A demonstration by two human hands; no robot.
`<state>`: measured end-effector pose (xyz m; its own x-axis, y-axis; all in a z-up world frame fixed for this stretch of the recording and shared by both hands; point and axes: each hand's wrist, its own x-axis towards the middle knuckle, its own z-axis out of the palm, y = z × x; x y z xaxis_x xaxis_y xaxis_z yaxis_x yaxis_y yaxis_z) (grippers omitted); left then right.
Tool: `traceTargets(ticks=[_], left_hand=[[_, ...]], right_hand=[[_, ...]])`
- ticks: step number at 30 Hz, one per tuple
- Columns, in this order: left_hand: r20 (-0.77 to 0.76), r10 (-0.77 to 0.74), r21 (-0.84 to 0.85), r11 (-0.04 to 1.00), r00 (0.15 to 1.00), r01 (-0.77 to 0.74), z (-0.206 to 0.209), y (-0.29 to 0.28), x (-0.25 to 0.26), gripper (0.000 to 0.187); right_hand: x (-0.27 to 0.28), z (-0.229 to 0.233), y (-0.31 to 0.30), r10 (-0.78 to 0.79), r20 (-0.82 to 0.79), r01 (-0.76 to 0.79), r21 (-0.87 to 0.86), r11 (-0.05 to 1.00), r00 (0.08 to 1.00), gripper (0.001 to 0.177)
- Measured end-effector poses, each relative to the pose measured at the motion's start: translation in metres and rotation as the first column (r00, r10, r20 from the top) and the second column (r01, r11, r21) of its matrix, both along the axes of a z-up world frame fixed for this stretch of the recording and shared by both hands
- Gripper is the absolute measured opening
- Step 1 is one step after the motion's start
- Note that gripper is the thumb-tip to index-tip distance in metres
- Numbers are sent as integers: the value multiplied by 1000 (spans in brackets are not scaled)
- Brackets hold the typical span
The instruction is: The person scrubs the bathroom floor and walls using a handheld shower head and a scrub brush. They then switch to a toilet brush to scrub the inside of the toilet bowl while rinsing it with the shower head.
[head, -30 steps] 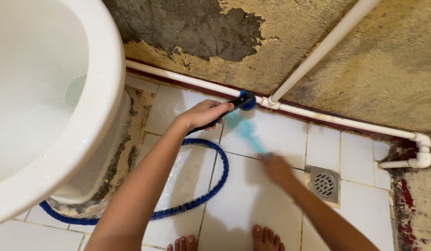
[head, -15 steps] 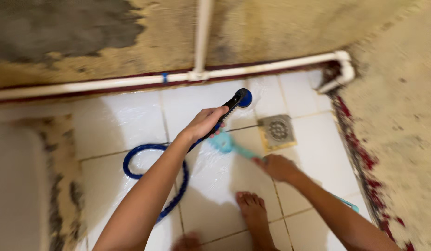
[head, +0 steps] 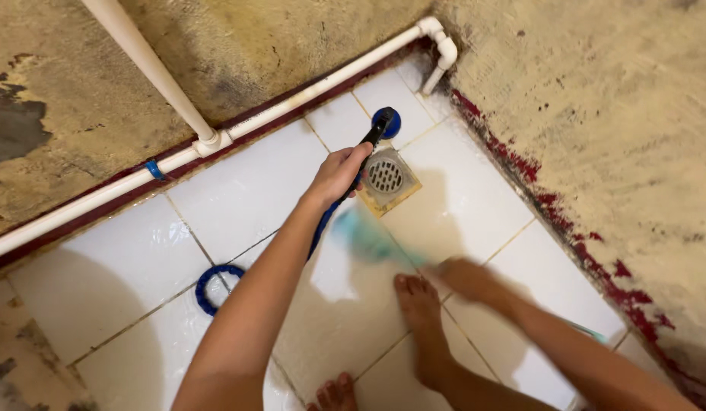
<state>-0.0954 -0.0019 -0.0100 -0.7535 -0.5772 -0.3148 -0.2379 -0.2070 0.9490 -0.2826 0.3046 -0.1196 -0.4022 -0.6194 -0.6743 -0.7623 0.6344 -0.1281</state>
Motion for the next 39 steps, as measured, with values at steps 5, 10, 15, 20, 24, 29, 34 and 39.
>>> traceTargets(ticks=[5, 10, 15, 20, 24, 29, 34, 39], left_hand=[[148, -236, 67, 971, 960, 228, 1, 3, 28, 53], [197, -230, 26, 973, 953, 230, 7, 26, 42, 50], [126, -206, 191, 965, 970, 180, 21, 33, 47, 47], [184, -321, 267, 926, 929, 267, 81, 36, 54, 48], [184, -244, 369, 915, 952, 163, 134, 62, 81, 52], [229, 33, 476, 868, 973, -141, 198, 115, 122, 53], [368, 279, 480, 760, 887, -438, 266, 177, 166, 58], [370, 596, 498, 521, 713, -694, 326, 241, 204, 54]], right_hand=[[-45, 12, 51, -337, -84, 347, 171, 922, 938, 97], [-1, -26, 61, -26, -132, 0, -193, 981, 991, 99], [-98, -29, -5, -609, 219, 643, -151, 751, 762, 88], [-81, -18, -131, -534, 744, 763, 50, 644, 401, 59], [-46, -2, -149, -462, 886, 682, 316, 660, 36, 32], [5, 43, -121, -703, 588, 426, 799, 425, -401, 46], [59, 142, -81, -831, 484, 411, 722, 557, 274, 52], [106, 241, -52, -473, 442, 249, 475, 844, 762, 31]])
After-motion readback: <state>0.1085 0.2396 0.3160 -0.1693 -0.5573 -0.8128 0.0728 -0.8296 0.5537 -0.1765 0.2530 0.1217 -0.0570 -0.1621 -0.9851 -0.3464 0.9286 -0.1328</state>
